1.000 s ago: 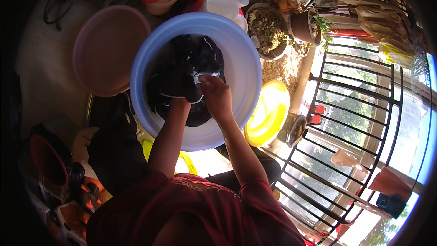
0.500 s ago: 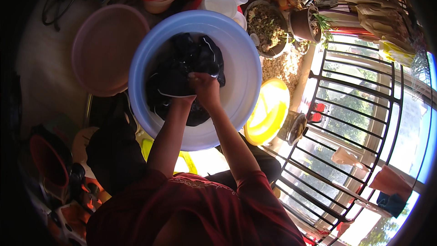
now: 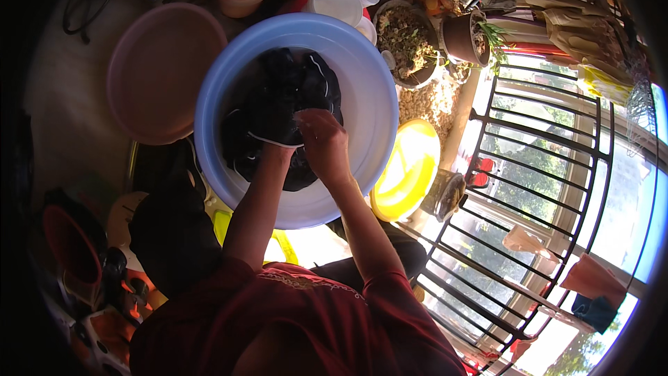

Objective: The person washes dark clothing by hand in a blue basin filled with water, scrubbing the fabric against itself and then wringing it out.

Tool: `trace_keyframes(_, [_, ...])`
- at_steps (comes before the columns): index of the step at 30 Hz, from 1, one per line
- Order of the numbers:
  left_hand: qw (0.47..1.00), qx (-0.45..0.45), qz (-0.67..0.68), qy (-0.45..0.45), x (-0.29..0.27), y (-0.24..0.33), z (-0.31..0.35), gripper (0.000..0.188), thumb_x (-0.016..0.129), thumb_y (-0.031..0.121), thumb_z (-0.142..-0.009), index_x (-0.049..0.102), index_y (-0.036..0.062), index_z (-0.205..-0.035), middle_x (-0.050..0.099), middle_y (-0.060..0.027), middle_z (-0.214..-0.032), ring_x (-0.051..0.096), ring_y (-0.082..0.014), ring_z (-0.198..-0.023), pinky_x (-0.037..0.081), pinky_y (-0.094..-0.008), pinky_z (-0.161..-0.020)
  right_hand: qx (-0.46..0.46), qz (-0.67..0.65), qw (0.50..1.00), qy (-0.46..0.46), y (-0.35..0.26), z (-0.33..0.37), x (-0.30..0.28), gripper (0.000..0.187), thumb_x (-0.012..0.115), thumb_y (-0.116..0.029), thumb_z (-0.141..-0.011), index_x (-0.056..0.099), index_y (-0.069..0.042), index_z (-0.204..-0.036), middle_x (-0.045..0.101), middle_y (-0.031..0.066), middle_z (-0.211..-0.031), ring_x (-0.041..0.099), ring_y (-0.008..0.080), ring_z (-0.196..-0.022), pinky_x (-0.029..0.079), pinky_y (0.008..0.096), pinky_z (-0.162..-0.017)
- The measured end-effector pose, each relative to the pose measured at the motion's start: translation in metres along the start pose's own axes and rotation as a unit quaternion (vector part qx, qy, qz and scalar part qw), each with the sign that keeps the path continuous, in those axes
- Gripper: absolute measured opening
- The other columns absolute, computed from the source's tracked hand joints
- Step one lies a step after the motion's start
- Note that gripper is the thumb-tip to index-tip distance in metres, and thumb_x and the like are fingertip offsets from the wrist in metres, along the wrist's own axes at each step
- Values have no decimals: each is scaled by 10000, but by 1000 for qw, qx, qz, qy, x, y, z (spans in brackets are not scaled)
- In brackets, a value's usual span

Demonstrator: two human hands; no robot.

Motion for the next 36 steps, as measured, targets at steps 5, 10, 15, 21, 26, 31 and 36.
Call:
trace_keyframes(5, [998,8,-51,27,-6,2,-1,373,425,296,-928,556,63,-1188,585,-96,-1160,549,-239,-1058,417,-371,-965,-79,103,992,2,-1,2,1,196,605,106,-733,661,-15,-877,644,128,-911,651,275,-819,520,318,-710])
trace_keyframes(10, [997,14,-30,69,28,7,13,351,435,286,-931,562,66,-1173,594,-74,-1133,554,-228,-1039,433,-355,-943,-85,109,990,21,0,-2,-3,190,602,100,-736,663,-21,-870,644,128,-908,648,290,-814,519,315,-706])
trace_keyframes(15, [996,16,-29,85,27,7,11,353,446,281,-930,544,66,-1192,596,-81,-1127,566,-226,-1025,448,-352,-927,-33,51,998,24,6,-2,-3,183,603,87,-743,658,-22,-879,639,119,-909,647,279,-799,519,310,-696])
trace_keyframes(21, [998,-2,-58,18,-20,3,2,325,477,313,-911,581,75,-1107,618,-83,-1036,598,-213,-929,487,-324,-846,-54,-25,998,-37,-17,-6,15,188,608,78,-741,650,-20,-897,627,125,-917,639,279,-805,515,307,-685])
trace_keyframes(26, [988,-100,115,7,-47,-12,3,367,446,409,-902,598,110,-1051,624,-65,-979,604,-235,-894,509,-365,-774,-87,54,995,-13,-9,-2,18,192,601,93,-747,655,-24,-890,633,115,-924,644,248,-817,517,295,-690])
trace_keyframes(31, [995,-65,74,15,-33,-10,5,326,485,392,-881,618,117,-995,628,-47,-960,595,-222,-895,494,-345,-804,-62,49,997,-8,11,0,15,192,578,94,-739,646,-22,-876,625,122,-897,635,293,-804,513,322,-676])
trace_keyframes(36, [990,-31,44,132,15,-2,18,409,422,419,-902,592,108,-1107,602,-73,-1128,553,-257,-1036,436,-387,-926,33,-5,999,24,27,-1,-5,194,577,54,-750,651,-18,-914,639,126,-892,644,256,-789,502,296,-691])
Point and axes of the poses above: each hand's wrist, its own z-axis away from the middle knuckle, its own x-axis out of the palm, y = z × x, the point moved 7 cm from there along -z, towards the middle knuckle
